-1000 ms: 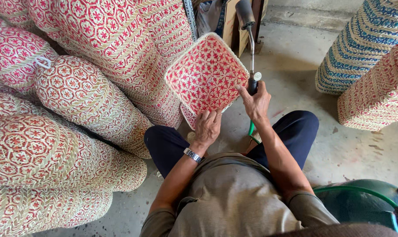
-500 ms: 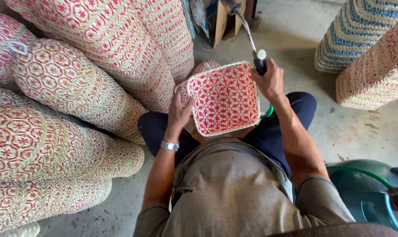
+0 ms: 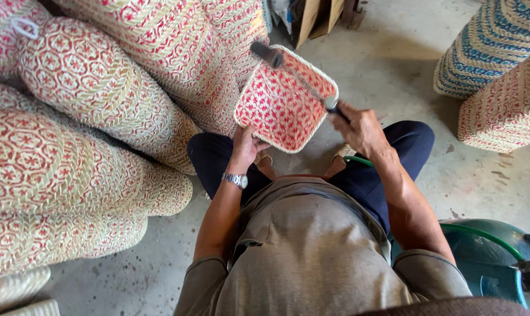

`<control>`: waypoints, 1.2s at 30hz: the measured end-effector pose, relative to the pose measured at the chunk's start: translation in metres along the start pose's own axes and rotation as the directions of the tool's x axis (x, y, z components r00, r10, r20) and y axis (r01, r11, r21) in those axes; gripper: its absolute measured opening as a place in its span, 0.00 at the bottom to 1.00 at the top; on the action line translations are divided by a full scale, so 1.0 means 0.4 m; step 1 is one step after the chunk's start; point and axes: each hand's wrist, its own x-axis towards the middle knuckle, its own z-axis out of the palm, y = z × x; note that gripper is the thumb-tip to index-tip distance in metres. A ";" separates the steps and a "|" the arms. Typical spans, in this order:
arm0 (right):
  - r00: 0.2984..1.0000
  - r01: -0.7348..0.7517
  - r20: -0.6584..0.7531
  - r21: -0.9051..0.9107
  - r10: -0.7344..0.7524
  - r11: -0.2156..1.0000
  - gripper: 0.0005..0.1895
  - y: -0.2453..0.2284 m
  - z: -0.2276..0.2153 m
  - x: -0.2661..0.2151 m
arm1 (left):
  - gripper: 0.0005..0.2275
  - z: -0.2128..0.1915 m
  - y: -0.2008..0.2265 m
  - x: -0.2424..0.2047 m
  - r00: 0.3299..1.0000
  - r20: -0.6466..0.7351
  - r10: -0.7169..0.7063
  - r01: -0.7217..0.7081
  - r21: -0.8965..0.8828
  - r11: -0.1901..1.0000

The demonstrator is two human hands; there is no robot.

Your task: The person uses a handheld blowtorch to apply heat to the edges of small woven baskets. They pick up each basket, rotate it to expose different sides to the flame, and then place it back on the floor.

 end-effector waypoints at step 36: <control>0.964 0.131 -0.198 -0.238 -0.180 0.962 0.21 -0.068 0.121 -0.003 | 0.25 0.027 0.049 0.025 0.814 -0.303 0.496 -0.580 -0.381 0.719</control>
